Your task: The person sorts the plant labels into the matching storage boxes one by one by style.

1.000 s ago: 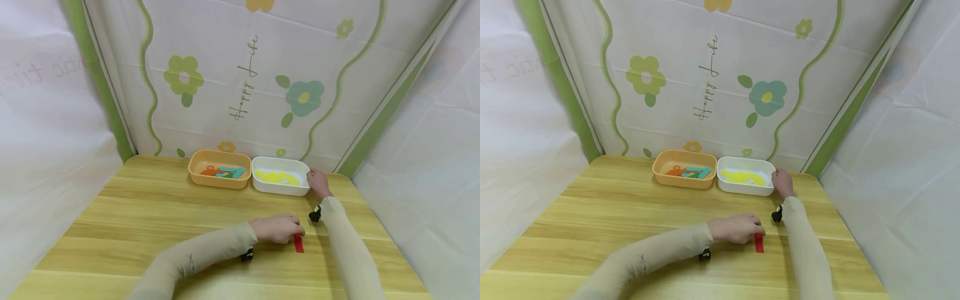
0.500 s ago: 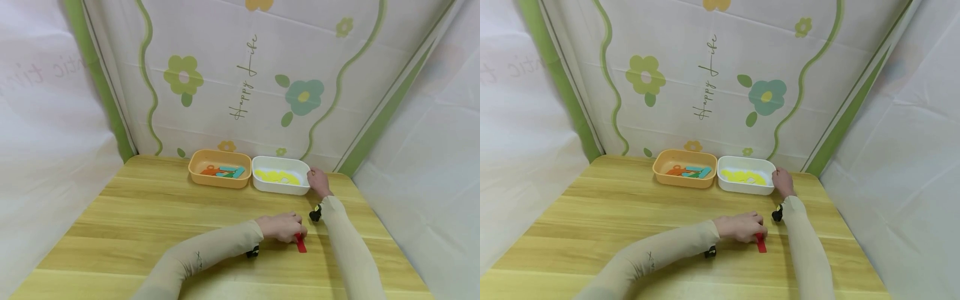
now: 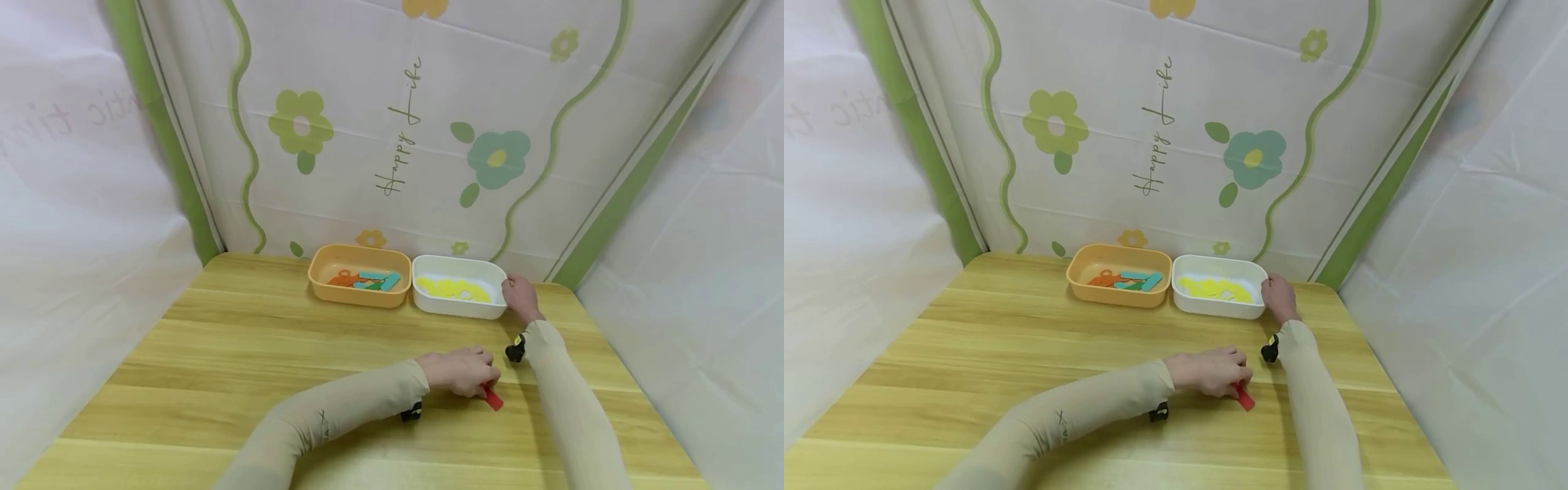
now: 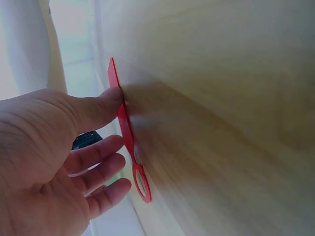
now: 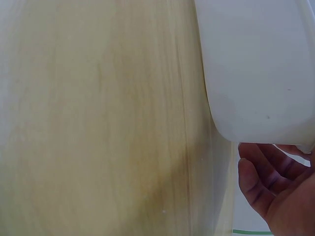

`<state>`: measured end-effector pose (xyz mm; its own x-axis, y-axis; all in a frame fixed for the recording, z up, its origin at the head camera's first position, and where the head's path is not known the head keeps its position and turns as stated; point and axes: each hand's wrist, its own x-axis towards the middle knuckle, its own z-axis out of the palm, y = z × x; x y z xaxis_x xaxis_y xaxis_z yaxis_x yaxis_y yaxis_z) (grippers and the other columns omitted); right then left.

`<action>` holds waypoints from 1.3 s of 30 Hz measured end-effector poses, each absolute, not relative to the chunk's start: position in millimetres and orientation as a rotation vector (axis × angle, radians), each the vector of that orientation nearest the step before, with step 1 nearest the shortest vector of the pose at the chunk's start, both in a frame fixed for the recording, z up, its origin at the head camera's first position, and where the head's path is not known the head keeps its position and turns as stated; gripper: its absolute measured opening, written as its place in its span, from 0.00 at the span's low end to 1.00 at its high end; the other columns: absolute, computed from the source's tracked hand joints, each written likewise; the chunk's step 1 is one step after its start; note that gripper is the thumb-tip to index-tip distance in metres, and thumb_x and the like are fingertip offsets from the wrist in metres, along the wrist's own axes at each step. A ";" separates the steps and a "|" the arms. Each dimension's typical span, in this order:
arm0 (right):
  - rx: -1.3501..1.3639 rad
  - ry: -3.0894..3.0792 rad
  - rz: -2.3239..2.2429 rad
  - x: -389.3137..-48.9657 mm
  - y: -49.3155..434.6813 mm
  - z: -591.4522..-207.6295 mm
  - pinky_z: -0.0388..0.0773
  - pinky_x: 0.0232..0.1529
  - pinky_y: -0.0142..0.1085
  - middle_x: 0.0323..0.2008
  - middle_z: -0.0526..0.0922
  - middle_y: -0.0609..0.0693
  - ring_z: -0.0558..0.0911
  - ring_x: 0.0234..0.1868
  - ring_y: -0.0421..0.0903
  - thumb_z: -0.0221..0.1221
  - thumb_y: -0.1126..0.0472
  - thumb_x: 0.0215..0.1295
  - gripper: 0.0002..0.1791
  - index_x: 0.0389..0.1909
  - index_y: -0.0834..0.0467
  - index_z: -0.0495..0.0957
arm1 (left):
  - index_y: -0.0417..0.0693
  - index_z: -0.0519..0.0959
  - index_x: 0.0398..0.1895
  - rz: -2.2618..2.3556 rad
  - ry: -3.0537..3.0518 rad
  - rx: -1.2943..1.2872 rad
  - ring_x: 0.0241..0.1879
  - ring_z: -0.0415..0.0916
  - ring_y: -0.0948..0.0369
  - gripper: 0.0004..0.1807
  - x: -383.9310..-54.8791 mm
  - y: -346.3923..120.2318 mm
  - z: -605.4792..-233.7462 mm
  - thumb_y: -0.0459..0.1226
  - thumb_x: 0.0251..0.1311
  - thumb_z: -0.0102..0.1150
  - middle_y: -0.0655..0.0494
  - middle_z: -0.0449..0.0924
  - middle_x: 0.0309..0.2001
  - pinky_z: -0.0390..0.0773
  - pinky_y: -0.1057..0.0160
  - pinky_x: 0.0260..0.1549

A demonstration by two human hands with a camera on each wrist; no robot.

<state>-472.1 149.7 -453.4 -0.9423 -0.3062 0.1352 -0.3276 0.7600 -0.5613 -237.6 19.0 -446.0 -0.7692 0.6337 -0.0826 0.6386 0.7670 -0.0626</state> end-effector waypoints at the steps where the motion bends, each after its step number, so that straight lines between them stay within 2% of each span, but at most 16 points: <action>1: 0.524 -2.914 0.940 -472.3 149.8 -453.4 0.76 0.49 0.51 0.60 0.75 0.69 0.77 0.53 0.62 0.38 0.58 0.75 0.26 0.65 0.67 0.69 | 0.68 0.77 0.42 -0.129 2.903 1.041 0.45 0.66 0.65 0.09 -237.7 19.2 -446.2 0.56 0.64 0.57 0.67 0.72 0.42 0.68 0.71 0.40; 10: 0.515 -2.915 0.926 -472.1 149.0 -453.7 0.71 0.59 0.56 0.60 0.74 0.69 0.74 0.58 0.65 0.38 0.57 0.74 0.26 0.64 0.67 0.70 | 0.66 0.74 0.43 -0.085 2.905 1.015 0.41 0.67 0.66 0.11 -237.2 18.9 -447.7 0.56 0.65 0.57 0.69 0.72 0.38 0.66 0.69 0.36; 19: 0.524 -2.914 0.932 -472.3 149.4 -454.4 0.71 0.59 0.56 0.60 0.74 0.69 0.75 0.58 0.65 0.38 0.57 0.74 0.26 0.64 0.67 0.70 | 0.59 0.77 0.40 0.116 2.859 1.085 0.35 0.74 0.70 0.06 -239.1 16.7 -449.6 0.40 0.63 0.63 0.68 0.80 0.36 0.71 0.76 0.35; 25: 0.529 -2.910 0.933 -472.0 149.3 -452.4 0.70 0.61 0.57 0.61 0.74 0.69 0.74 0.60 0.66 0.39 0.58 0.74 0.26 0.64 0.67 0.70 | 0.57 0.78 0.40 0.208 2.834 1.045 0.36 0.73 0.70 0.04 -243.2 7.9 -445.8 0.37 0.64 0.62 0.65 0.80 0.37 0.72 0.76 0.37; 33: 0.520 -2.918 0.936 -471.4 148.5 -451.5 0.70 0.61 0.56 0.60 0.74 0.69 0.74 0.59 0.65 0.39 0.57 0.74 0.26 0.63 0.67 0.70 | 0.54 0.77 0.38 0.271 2.864 1.015 0.34 0.72 0.69 0.02 -252.9 -13.4 -432.3 0.37 0.65 0.60 0.63 0.80 0.35 0.70 0.75 0.35; 39: 0.518 -2.922 0.938 -471.6 148.7 -452.0 0.76 0.51 0.53 0.58 0.76 0.69 0.77 0.54 0.63 0.39 0.57 0.74 0.25 0.62 0.67 0.71 | 0.52 0.79 0.42 0.289 2.894 0.931 0.33 0.74 0.67 0.04 -257.7 -31.8 -417.4 0.36 0.67 0.58 0.60 0.82 0.36 0.73 0.73 0.34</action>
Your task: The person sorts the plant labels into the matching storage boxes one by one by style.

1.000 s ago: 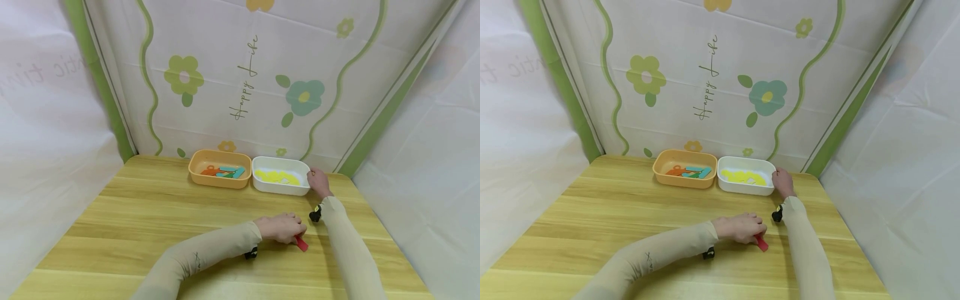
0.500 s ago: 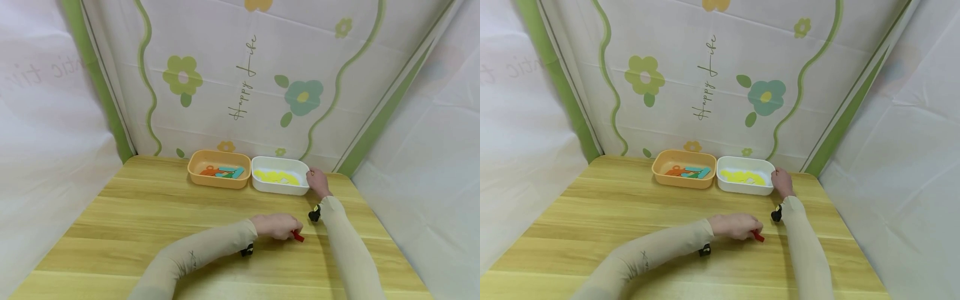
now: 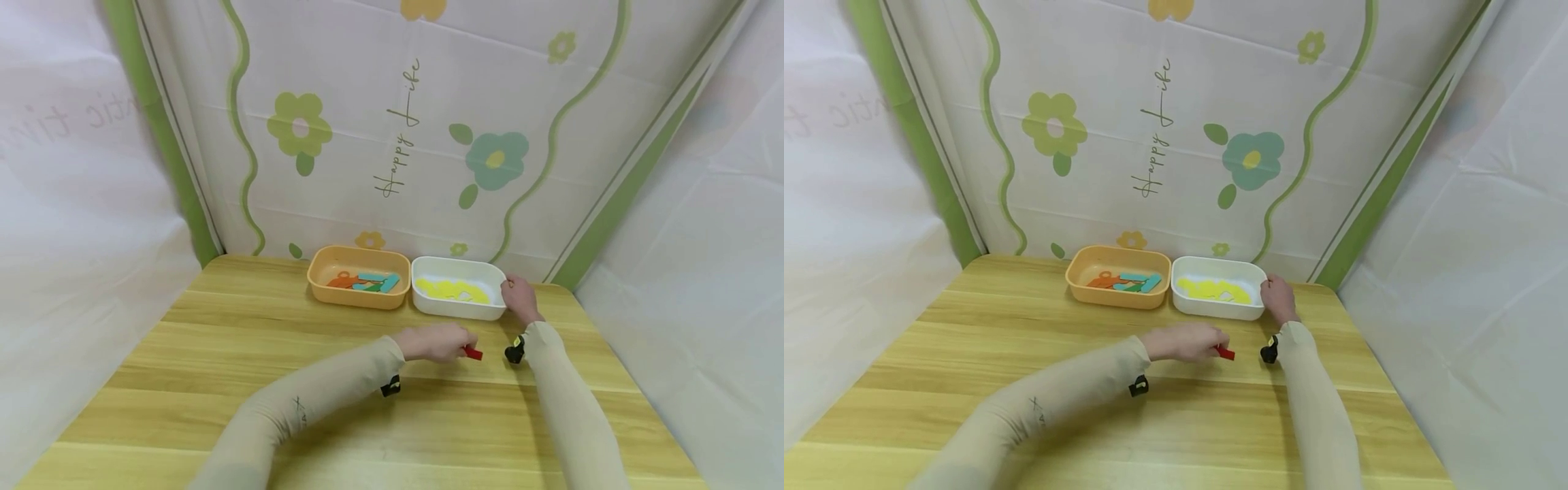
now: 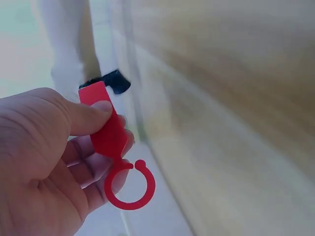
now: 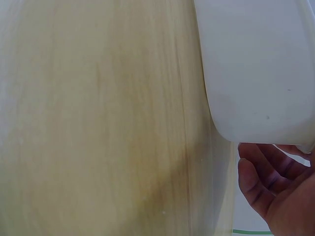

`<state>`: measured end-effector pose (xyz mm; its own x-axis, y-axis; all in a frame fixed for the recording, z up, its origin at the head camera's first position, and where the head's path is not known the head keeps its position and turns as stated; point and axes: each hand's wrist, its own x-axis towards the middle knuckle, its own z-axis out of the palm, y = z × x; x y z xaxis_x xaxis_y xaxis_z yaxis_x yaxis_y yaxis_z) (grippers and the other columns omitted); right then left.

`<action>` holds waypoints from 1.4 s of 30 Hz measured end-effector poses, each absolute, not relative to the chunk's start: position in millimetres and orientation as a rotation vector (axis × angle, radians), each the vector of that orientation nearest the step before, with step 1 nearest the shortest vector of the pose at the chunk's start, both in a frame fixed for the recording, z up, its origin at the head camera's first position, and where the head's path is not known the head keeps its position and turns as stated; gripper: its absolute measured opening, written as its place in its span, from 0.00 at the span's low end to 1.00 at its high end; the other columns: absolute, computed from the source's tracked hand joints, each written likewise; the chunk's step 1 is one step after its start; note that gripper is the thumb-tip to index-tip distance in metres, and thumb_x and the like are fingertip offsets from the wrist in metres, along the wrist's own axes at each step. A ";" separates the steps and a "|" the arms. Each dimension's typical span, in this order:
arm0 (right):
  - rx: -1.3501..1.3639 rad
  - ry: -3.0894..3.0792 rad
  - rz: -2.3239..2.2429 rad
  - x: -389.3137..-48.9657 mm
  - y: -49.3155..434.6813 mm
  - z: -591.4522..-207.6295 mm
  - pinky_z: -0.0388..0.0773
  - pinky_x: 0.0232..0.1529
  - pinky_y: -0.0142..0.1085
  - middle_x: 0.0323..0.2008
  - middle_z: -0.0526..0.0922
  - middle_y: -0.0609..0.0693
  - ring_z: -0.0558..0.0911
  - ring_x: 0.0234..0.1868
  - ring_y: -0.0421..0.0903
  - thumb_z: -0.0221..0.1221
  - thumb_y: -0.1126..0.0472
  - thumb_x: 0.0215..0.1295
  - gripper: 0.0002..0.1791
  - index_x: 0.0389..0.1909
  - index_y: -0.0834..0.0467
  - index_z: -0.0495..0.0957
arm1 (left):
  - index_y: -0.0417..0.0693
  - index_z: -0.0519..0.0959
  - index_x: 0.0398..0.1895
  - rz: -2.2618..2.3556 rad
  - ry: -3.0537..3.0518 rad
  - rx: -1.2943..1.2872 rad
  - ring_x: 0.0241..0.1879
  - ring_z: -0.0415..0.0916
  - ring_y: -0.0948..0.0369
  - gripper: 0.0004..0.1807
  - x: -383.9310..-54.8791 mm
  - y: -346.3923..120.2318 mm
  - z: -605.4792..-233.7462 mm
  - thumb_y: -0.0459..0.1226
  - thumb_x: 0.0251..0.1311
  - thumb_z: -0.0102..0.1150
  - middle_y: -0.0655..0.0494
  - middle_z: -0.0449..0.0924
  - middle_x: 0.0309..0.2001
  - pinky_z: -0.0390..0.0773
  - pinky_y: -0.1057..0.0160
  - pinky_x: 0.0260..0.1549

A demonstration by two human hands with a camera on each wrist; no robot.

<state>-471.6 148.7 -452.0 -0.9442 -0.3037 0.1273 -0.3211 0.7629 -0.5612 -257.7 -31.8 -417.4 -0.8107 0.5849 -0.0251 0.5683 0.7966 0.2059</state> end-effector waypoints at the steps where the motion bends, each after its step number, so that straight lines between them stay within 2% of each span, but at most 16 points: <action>1: 0.519 -2.923 0.939 -471.4 149.0 -451.8 0.76 0.50 0.52 0.58 0.76 0.69 0.77 0.53 0.63 0.39 0.57 0.74 0.25 0.62 0.67 0.71 | 0.52 0.79 0.42 0.271 2.907 0.923 0.33 0.74 0.67 0.04 -258.2 -35.0 -414.9 0.36 0.67 0.58 0.60 0.83 0.36 0.73 0.73 0.34; 9: 0.536 -2.921 0.932 -472.0 150.7 -450.8 0.77 0.49 0.52 0.59 0.75 0.69 0.77 0.53 0.63 0.38 0.57 0.74 0.26 0.63 0.67 0.70 | 0.50 0.79 0.42 0.224 2.979 0.866 0.31 0.72 0.66 0.04 -262.3 -64.9 -398.0 0.37 0.69 0.55 0.61 0.80 0.34 0.71 0.73 0.32; 13: 0.535 -2.918 0.930 -471.0 151.1 -450.3 0.73 0.55 0.54 0.59 0.76 0.68 0.76 0.55 0.63 0.38 0.58 0.74 0.25 0.62 0.67 0.71 | 0.50 0.79 0.44 0.237 2.994 0.797 0.30 0.71 0.66 0.06 -261.4 -80.2 -390.9 0.39 0.71 0.53 0.61 0.81 0.34 0.71 0.73 0.29; 18: 0.536 -2.911 0.915 -470.6 151.0 -452.5 0.72 0.57 0.55 0.58 0.76 0.68 0.76 0.55 0.64 0.38 0.58 0.74 0.25 0.61 0.67 0.72 | 0.50 0.80 0.47 0.236 3.023 0.737 0.32 0.73 0.65 0.08 -264.4 -97.8 -386.2 0.38 0.71 0.53 0.59 0.84 0.39 0.73 0.71 0.32; 24: 0.538 -2.911 0.911 -472.0 151.5 -453.1 0.76 0.49 0.52 0.58 0.77 0.69 0.77 0.52 0.63 0.37 0.57 0.74 0.26 0.62 0.67 0.71 | 0.48 0.80 0.45 0.329 3.045 0.667 0.32 0.74 0.62 0.07 -269.8 -120.1 -381.4 0.36 0.71 0.53 0.54 0.84 0.42 0.71 0.69 0.31; 28: 0.536 -2.909 0.919 -473.5 151.0 -452.8 0.79 0.43 0.49 0.57 0.77 0.69 0.78 0.50 0.63 0.37 0.57 0.73 0.26 0.62 0.67 0.71 | 0.47 0.80 0.43 0.432 3.056 0.616 0.32 0.74 0.61 0.06 -272.8 -135.6 -379.2 0.34 0.71 0.52 0.52 0.84 0.43 0.72 0.68 0.33; 33: 0.537 -2.920 0.903 -474.9 150.2 -453.5 0.75 0.53 0.54 0.60 0.75 0.69 0.76 0.55 0.65 0.38 0.56 0.74 0.26 0.63 0.67 0.70 | 0.45 0.80 0.45 0.503 3.122 0.580 0.34 0.75 0.60 0.08 -279.3 -153.0 -377.0 0.32 0.69 0.52 0.52 0.85 0.42 0.76 0.65 0.39; 37: 0.537 -2.920 0.896 -473.6 149.8 -453.4 0.70 0.60 0.57 0.60 0.74 0.69 0.74 0.59 0.66 0.38 0.57 0.74 0.26 0.63 0.68 0.70 | 0.44 0.79 0.44 0.492 3.165 0.549 0.32 0.73 0.60 0.08 -284.7 -165.5 -375.4 0.31 0.67 0.52 0.51 0.84 0.39 0.75 0.65 0.38; 42: 0.542 -2.932 0.915 -471.2 149.7 -451.1 0.74 0.56 0.56 0.61 0.73 0.70 0.74 0.59 0.66 0.39 0.56 0.74 0.26 0.64 0.68 0.69 | 0.41 0.80 0.45 0.613 3.182 0.477 0.31 0.71 0.59 0.09 -289.3 -181.6 -375.7 0.30 0.67 0.51 0.51 0.82 0.39 0.72 0.66 0.35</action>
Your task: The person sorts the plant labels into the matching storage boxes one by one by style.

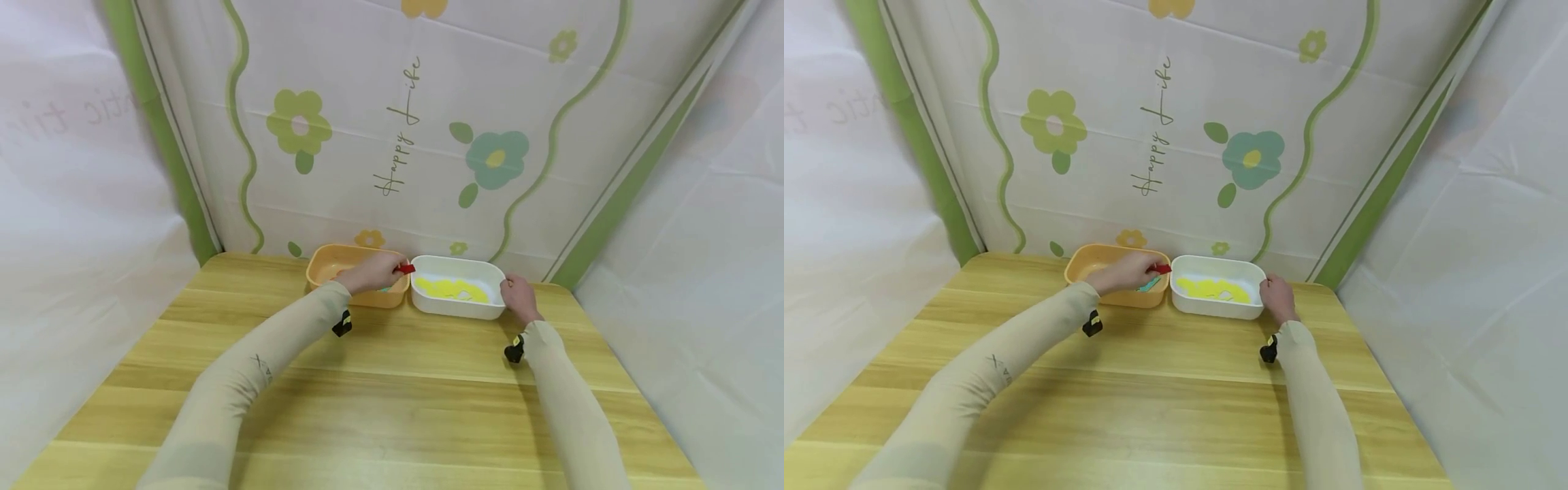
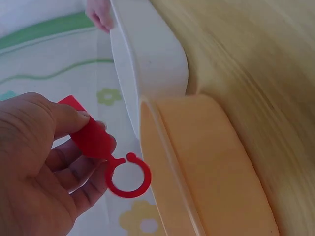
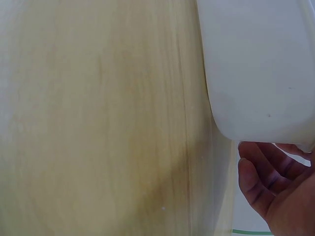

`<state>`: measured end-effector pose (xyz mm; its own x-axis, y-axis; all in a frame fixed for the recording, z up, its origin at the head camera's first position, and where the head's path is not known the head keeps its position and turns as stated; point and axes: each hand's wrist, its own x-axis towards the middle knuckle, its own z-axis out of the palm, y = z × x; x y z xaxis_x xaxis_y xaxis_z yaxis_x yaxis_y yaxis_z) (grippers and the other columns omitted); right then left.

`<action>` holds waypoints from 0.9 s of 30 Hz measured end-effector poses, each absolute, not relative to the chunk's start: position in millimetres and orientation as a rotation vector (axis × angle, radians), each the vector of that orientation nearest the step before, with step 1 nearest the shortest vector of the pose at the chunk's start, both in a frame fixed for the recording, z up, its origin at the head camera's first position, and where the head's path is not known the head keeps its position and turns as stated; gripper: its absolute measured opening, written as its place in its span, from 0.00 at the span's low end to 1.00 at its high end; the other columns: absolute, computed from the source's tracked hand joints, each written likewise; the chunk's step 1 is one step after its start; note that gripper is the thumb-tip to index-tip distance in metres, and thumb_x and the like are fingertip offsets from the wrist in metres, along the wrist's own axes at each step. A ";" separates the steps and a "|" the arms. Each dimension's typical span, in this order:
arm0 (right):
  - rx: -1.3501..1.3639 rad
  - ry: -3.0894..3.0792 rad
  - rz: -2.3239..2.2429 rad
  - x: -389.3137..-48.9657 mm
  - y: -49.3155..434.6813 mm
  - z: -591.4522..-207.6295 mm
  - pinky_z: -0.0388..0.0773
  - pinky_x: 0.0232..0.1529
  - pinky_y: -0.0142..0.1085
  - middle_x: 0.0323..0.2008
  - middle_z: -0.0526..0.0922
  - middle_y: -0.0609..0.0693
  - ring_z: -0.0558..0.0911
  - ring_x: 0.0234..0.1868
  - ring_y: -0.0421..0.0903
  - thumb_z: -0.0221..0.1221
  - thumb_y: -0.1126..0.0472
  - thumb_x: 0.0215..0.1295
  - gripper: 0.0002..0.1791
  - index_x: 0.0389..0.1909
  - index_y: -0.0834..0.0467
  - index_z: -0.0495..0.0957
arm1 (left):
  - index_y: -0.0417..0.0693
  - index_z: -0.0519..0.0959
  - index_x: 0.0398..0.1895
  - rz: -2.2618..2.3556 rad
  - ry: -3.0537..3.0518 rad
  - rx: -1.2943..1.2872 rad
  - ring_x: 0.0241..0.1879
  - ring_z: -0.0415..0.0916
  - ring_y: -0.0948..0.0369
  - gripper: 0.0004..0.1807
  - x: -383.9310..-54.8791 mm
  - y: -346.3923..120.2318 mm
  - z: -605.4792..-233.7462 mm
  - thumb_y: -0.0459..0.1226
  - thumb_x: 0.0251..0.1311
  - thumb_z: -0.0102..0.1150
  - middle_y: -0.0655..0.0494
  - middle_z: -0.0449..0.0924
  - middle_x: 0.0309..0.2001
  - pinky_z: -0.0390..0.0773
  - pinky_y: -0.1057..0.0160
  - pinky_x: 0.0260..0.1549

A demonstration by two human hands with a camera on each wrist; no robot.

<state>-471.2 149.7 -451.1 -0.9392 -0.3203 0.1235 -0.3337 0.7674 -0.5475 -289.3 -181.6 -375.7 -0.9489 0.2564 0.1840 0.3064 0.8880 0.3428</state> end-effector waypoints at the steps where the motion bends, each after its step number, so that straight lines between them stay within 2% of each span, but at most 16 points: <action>1: 0.543 -2.936 0.922 -471.2 149.6 -450.8 0.75 0.54 0.55 0.61 0.73 0.70 0.74 0.58 0.66 0.38 0.56 0.74 0.27 0.64 0.68 0.68 | 0.41 0.80 0.45 -0.581 -2.915 -0.423 0.32 0.71 0.59 0.09 -290.1 -184.8 -376.3 0.30 0.68 0.51 0.50 0.82 0.40 0.72 0.66 0.34; 5: 0.538 -2.945 0.935 -471.6 149.8 -450.1 0.79 0.46 0.51 0.61 0.73 0.70 0.76 0.55 0.65 0.39 0.55 0.75 0.27 0.65 0.68 0.68 | 0.42 0.78 0.48 -0.641 -2.925 -0.362 0.30 0.71 0.61 0.10 -292.4 -196.3 -378.2 0.32 0.70 0.49 0.50 0.81 0.39 0.71 0.68 0.31; 10: 0.532 -2.938 0.922 -470.8 150.0 -449.7 0.78 0.48 0.51 0.60 0.75 0.69 0.77 0.54 0.64 0.39 0.56 0.75 0.26 0.64 0.67 0.69 | 0.41 0.76 0.43 -0.784 -2.935 -0.303 0.18 0.69 0.63 0.08 -293.0 -210.8 -378.6 0.35 0.72 0.48 0.51 0.77 0.29 0.70 0.69 0.19; 14: 0.534 -2.953 0.911 -470.3 150.3 -449.7 0.76 0.52 0.53 0.62 0.73 0.70 0.76 0.57 0.65 0.38 0.55 0.75 0.27 0.65 0.68 0.68 | 0.41 0.74 0.35 -0.802 -2.876 -0.318 0.21 0.69 0.62 0.05 -294.2 -223.8 -381.0 0.33 0.69 0.49 0.52 0.74 0.27 0.69 0.69 0.21; 18: 0.538 -2.940 0.909 -470.1 151.1 -449.3 0.75 0.54 0.54 0.62 0.73 0.70 0.75 0.57 0.66 0.39 0.56 0.75 0.27 0.65 0.69 0.68 | 0.43 0.71 0.34 -0.879 -2.852 -0.237 0.26 0.68 0.59 0.03 -293.0 -236.7 -385.6 0.32 0.67 0.50 0.52 0.70 0.29 0.67 0.67 0.26; 21: 0.538 -2.930 0.924 -470.0 151.1 -449.2 0.76 0.53 0.54 0.62 0.73 0.70 0.76 0.56 0.66 0.39 0.56 0.75 0.27 0.65 0.69 0.68 | 0.39 0.68 0.38 -0.963 -2.862 -0.166 0.26 0.65 0.59 0.04 -289.9 -245.9 -389.1 0.33 0.69 0.48 0.46 0.70 0.31 0.65 0.66 0.26; 23: 0.533 -2.930 0.931 -470.2 150.7 -449.7 0.76 0.52 0.54 0.61 0.73 0.70 0.76 0.56 0.66 0.39 0.56 0.75 0.27 0.65 0.68 0.68 | 0.37 0.71 0.50 -1.003 -2.867 -0.135 0.24 0.64 0.60 0.10 -287.9 -251.3 -391.1 0.33 0.70 0.47 0.42 0.72 0.37 0.65 0.66 0.25; 25: 0.535 -2.929 0.930 -470.0 150.1 -450.2 0.76 0.53 0.54 0.61 0.74 0.70 0.76 0.55 0.65 0.39 0.56 0.75 0.26 0.65 0.68 0.69 | 0.39 0.69 0.62 -1.055 -2.879 -0.090 0.22 0.63 0.60 0.18 -285.5 -256.6 -392.7 0.34 0.71 0.46 0.39 0.73 0.43 0.64 0.66 0.24; 27: 0.538 -2.928 0.927 -469.3 149.7 -450.2 0.74 0.55 0.55 0.61 0.74 0.70 0.76 0.56 0.65 0.39 0.57 0.75 0.26 0.64 0.68 0.69 | 0.41 0.69 0.65 -1.041 -2.901 -0.039 0.23 0.65 0.61 0.21 -284.9 -261.3 -394.5 0.35 0.71 0.45 0.40 0.75 0.46 0.66 0.66 0.25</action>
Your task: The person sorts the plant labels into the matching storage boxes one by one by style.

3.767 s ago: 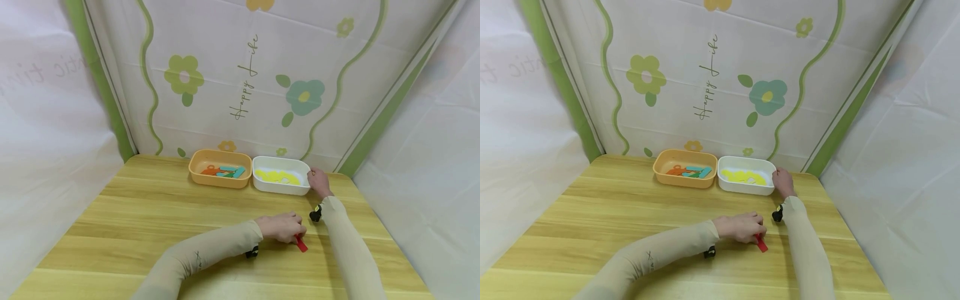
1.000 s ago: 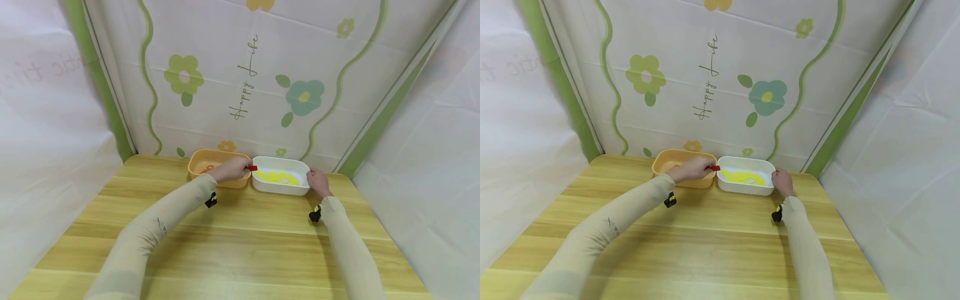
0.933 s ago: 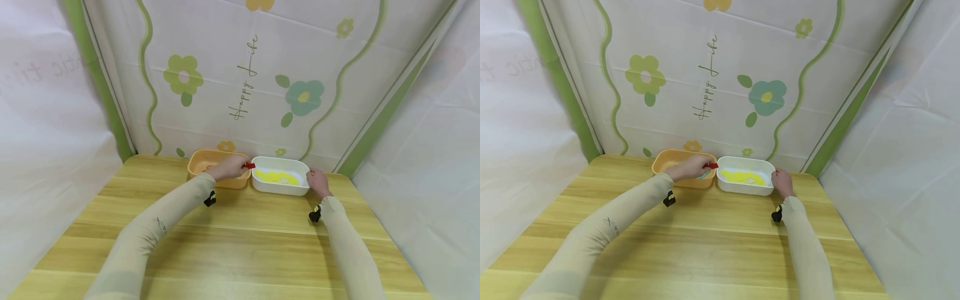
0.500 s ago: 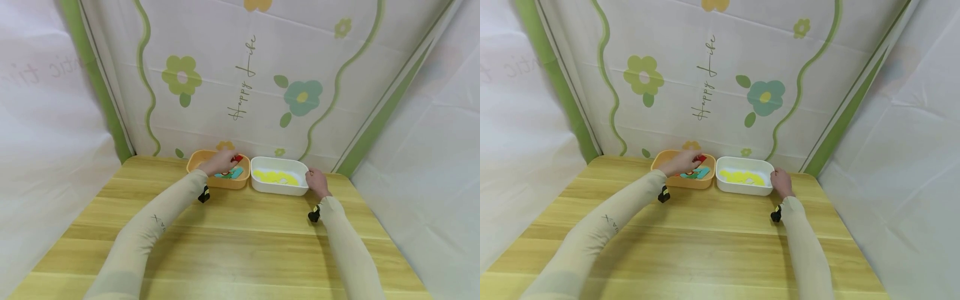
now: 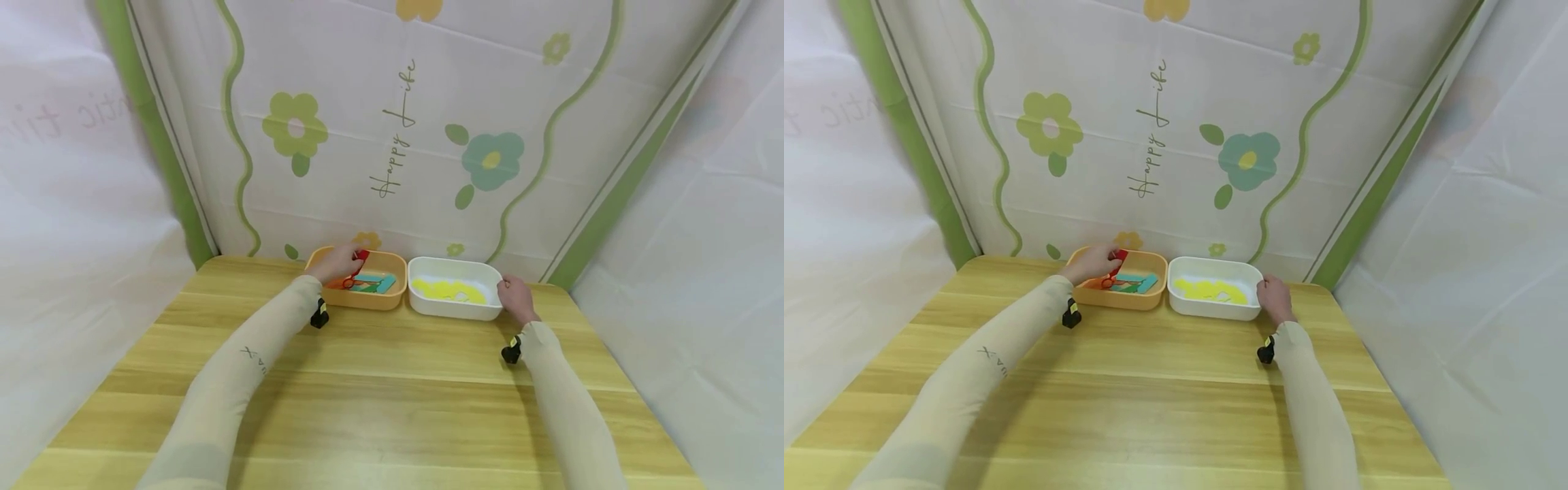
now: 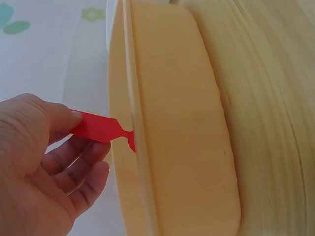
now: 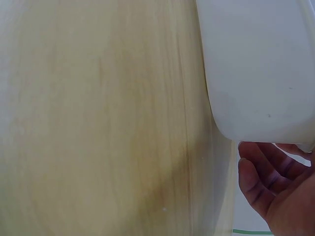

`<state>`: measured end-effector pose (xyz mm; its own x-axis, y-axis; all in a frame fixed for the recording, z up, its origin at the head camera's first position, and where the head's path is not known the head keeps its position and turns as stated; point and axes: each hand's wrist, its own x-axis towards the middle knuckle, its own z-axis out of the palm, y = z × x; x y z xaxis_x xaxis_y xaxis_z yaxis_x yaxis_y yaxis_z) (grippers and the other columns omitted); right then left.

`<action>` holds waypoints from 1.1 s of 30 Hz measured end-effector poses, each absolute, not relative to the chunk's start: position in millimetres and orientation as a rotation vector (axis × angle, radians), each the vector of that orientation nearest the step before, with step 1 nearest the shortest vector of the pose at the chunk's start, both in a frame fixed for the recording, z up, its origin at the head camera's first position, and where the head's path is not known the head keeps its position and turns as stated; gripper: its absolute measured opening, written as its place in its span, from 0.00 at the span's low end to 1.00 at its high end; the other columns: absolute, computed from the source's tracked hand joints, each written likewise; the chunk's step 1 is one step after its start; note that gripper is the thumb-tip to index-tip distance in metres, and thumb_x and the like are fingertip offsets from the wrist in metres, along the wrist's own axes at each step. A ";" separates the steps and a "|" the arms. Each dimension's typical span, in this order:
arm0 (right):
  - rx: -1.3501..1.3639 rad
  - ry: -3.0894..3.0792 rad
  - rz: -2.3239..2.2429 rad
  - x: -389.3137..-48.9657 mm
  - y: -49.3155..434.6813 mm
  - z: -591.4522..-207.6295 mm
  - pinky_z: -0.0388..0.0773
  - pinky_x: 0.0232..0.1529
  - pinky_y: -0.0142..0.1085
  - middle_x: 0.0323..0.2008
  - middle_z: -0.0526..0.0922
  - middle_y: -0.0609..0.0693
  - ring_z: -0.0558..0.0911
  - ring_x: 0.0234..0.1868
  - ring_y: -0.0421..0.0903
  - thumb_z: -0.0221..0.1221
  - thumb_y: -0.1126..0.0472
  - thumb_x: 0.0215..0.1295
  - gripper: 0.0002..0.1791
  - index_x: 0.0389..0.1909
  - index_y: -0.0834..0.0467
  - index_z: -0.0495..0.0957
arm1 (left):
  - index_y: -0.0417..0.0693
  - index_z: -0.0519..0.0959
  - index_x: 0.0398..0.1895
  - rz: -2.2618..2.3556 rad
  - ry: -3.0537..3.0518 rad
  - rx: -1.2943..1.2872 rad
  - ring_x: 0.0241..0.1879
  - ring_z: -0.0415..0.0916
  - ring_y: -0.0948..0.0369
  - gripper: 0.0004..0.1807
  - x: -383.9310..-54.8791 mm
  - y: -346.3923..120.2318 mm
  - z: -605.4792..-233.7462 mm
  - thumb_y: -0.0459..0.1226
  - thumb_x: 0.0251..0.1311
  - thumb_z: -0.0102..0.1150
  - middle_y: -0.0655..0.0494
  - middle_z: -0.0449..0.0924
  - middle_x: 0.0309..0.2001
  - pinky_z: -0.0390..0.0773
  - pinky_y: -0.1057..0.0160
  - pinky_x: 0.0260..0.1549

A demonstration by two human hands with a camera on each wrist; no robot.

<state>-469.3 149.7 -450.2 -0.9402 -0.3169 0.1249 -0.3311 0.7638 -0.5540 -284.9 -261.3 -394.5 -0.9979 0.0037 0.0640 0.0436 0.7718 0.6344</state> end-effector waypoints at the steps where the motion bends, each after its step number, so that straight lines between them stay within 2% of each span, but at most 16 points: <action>1: 0.536 -2.926 0.933 -468.9 149.3 -450.1 0.74 0.55 0.55 0.60 0.74 0.69 0.76 0.56 0.65 0.39 0.57 0.75 0.26 0.64 0.68 0.69 | 0.41 0.69 0.66 -1.041 -2.909 -0.011 0.24 0.66 0.60 0.21 -284.4 -263.4 -394.8 0.35 0.71 0.45 0.42 0.75 0.46 0.67 0.66 0.25; 3: 0.542 -2.927 0.925 -468.4 149.2 -449.2 0.72 0.58 0.56 0.61 0.74 0.69 0.75 0.57 0.66 0.39 0.58 0.75 0.25 0.64 0.68 0.69 | 0.40 0.73 0.57 -1.000 -2.926 0.031 0.27 0.69 0.59 0.16 -284.8 -266.5 -394.9 0.35 0.71 0.47 0.44 0.76 0.43 0.69 0.65 0.27; 6: 0.542 -2.928 0.915 -469.1 149.4 -448.3 0.71 0.60 0.56 0.62 0.73 0.69 0.74 0.59 0.66 0.39 0.58 0.75 0.25 0.65 0.68 0.69 | 0.38 0.74 0.47 -0.960 -2.925 0.065 0.29 0.70 0.58 0.10 -285.3 -270.0 -394.9 0.34 0.69 0.48 0.46 0.76 0.39 0.70 0.65 0.29; 10: 0.542 -2.928 0.912 -469.4 148.8 -449.4 0.70 0.61 0.57 0.62 0.73 0.69 0.73 0.60 0.66 0.38 0.58 0.75 0.25 0.64 0.68 0.69 | 0.37 0.72 0.43 -1.014 -2.895 0.081 0.28 0.69 0.59 0.07 -283.5 -277.1 -399.0 0.33 0.69 0.48 0.46 0.75 0.37 0.69 0.65 0.27; 15: 0.539 -2.930 0.910 -469.4 146.7 -452.1 0.70 0.62 0.56 0.63 0.73 0.69 0.73 0.62 0.66 0.38 0.57 0.75 0.26 0.65 0.68 0.68 | 0.36 0.73 0.47 -1.086 -2.873 0.118 0.30 0.71 0.56 0.09 -283.3 -290.3 -408.4 0.32 0.69 0.47 0.42 0.78 0.43 0.72 0.64 0.28; 19: 0.539 -2.932 0.937 -469.5 145.0 -451.7 0.74 0.55 0.55 0.62 0.73 0.69 0.75 0.58 0.65 0.38 0.56 0.75 0.27 0.65 0.68 0.69 | 0.34 0.72 0.55 -1.098 -2.856 0.170 0.41 0.75 0.52 0.15 -284.0 -298.3 -413.3 0.33 0.70 0.47 0.39 0.77 0.50 0.76 0.61 0.37; 23: 0.543 -2.932 0.952 -469.0 145.1 -449.7 0.74 0.55 0.55 0.62 0.73 0.69 0.75 0.58 0.64 0.37 0.56 0.75 0.27 0.65 0.67 0.69 | 0.32 0.67 0.62 -1.088 -2.849 0.198 0.47 0.75 0.49 0.21 -281.1 -303.8 -411.0 0.35 0.71 0.45 0.37 0.75 0.54 0.78 0.55 0.43; 27: 0.547 -2.926 0.951 -470.7 146.7 -448.8 0.70 0.61 0.56 0.62 0.73 0.69 0.74 0.59 0.65 0.38 0.57 0.75 0.26 0.65 0.67 0.68 | 0.33 0.69 0.61 -1.001 -2.867 0.209 0.48 0.76 0.48 0.21 -277.5 -308.1 -403.9 0.37 0.71 0.45 0.38 0.77 0.53 0.78 0.52 0.46; 33: 0.558 -2.928 0.949 -472.2 148.9 -451.0 0.73 0.57 0.55 0.63 0.72 0.69 0.75 0.56 0.64 0.37 0.56 0.75 0.27 0.66 0.67 0.67 | 0.35 0.72 0.56 -0.992 -2.851 0.207 0.47 0.76 0.48 0.18 -271.9 -315.3 -393.9 0.38 0.71 0.46 0.38 0.77 0.51 0.78 0.53 0.45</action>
<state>-472.2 148.9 -451.0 -0.9363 -0.3299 0.1208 -0.3380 0.7523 -0.5655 -271.9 -315.3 -393.9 -0.9840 -0.1663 0.0641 -0.0906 0.7763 0.6239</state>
